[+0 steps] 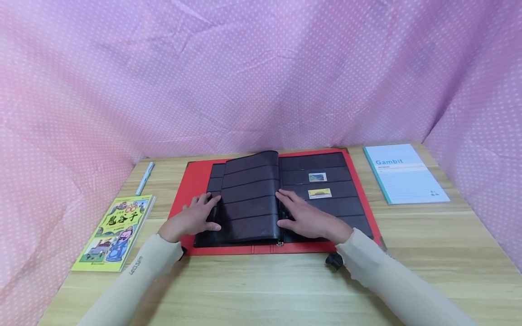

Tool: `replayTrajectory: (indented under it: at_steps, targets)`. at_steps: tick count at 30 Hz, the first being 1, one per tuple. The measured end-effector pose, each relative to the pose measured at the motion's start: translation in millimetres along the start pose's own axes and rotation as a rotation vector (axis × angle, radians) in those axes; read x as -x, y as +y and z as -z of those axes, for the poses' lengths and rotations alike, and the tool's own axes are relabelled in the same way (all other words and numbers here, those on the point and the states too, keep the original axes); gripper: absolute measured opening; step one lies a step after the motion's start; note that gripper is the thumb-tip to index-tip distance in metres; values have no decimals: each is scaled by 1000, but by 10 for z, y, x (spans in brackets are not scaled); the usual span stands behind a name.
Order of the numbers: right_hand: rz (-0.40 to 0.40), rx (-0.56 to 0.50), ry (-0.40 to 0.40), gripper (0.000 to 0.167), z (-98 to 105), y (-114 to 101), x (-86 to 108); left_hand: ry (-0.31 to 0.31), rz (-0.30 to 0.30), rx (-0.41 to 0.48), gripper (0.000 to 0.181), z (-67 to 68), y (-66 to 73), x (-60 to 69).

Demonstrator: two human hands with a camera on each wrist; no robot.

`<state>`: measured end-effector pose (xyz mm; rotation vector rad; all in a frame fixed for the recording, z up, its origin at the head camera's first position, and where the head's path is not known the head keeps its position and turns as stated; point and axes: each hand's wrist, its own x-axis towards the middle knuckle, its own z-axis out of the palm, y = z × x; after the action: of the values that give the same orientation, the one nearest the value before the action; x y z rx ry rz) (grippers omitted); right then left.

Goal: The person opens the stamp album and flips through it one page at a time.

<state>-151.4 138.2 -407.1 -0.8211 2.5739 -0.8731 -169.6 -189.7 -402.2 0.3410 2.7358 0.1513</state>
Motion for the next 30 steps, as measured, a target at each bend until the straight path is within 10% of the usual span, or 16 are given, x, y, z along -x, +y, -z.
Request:
replayTrajectory:
  at_steps: [30]
  targets:
    - [-11, 16, 1, 76, 22, -20, -83, -38, 12, 49, 93, 18, -12, 33]
